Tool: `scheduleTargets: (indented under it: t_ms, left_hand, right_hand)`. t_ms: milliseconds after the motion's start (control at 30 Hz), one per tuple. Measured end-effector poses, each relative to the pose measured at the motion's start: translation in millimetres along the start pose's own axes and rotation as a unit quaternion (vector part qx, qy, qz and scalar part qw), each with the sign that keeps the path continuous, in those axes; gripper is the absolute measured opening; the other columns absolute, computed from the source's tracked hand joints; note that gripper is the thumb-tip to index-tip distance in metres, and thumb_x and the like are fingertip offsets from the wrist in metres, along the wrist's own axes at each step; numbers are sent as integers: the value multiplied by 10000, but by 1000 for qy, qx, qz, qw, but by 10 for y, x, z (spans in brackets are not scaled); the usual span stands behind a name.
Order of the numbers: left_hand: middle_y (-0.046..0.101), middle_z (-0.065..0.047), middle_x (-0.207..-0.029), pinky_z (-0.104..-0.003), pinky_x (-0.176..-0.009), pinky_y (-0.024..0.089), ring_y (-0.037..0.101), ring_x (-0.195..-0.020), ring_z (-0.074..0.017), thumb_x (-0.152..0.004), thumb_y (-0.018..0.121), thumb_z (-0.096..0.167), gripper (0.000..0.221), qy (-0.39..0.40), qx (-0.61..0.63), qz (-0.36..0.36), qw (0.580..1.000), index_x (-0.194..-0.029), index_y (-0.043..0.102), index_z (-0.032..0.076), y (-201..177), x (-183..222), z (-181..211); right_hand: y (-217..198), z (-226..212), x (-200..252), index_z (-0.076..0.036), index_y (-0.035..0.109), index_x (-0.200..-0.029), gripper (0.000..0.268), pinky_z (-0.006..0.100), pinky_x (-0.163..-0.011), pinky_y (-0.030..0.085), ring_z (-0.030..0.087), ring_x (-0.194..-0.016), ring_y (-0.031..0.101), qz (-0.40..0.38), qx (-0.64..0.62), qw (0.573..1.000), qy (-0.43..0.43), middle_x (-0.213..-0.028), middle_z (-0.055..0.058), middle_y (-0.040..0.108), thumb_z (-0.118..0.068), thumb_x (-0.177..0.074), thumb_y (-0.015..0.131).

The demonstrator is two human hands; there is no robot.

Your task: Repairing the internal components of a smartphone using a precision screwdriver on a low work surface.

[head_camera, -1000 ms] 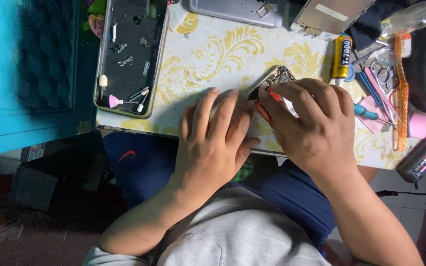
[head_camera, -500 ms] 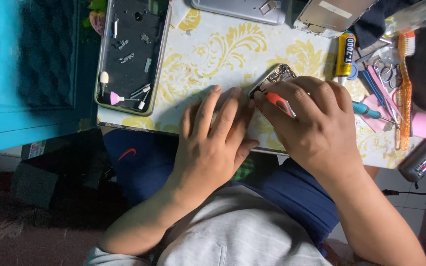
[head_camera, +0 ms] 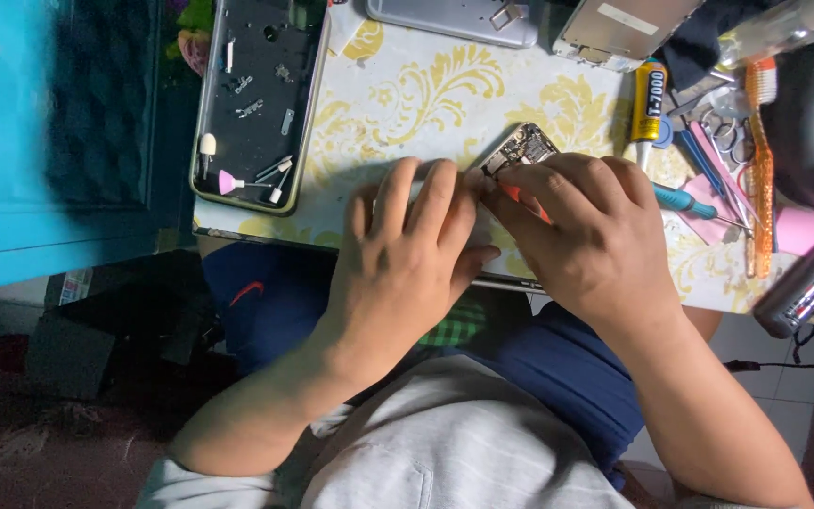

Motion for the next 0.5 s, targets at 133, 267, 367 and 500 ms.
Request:
scheduleTargets:
  t_ms: [133,267,367,500]
  left_hand:
    - [560,-48,-1339,-443,-839,486,534,-1249,-283,-1052,499,573,529,15,-9,8,1000,-1294,631,121,5,21,16]
    - [609,-74,-1342,-483,-847,473,570,-1219,-306,-1077,373,545,600,17,46,56,997,-1340,635,74,-41,43,2]
    - [609,-77,-1397,-509,-898,484,572,-1263,-317,-1092,335,527,602,12,38,69,997,-1401,592,79,53,113,17]
    - [589,-86,-1412,-532,-938,463,535,-1280,-328,-1073,428,491,568,16,31,59,998,-1386,599,50,62,131,64]
  right_hand:
    - [-56,-5,10,-214,784,-1087,71,363,-757,447,239,-978,658,23,8,1000,-9,-1126,-12,696,-170,-1106,732]
    - [-182,236,206,-139,758,-1158,186,441,-834,456,306,-1044,663,12,-84,995,61,-1242,37,747,-13,-1052,671]
    - [-367,520,480,-105,774,-1187,253,420,-789,446,280,-987,648,-10,-42,988,151,-1172,74,789,84,-1039,695]
    - [-360,710,899,-126,800,-1286,220,393,-813,493,300,-970,635,-49,97,974,198,-1204,48,757,-225,-1090,787]
Point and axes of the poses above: each hand's wrist, its own x-axis away from the middle knuckle, its own y-axis out of the palm, z = x × y, the point moved 9 cm from there along -x, towards the middle knuckle
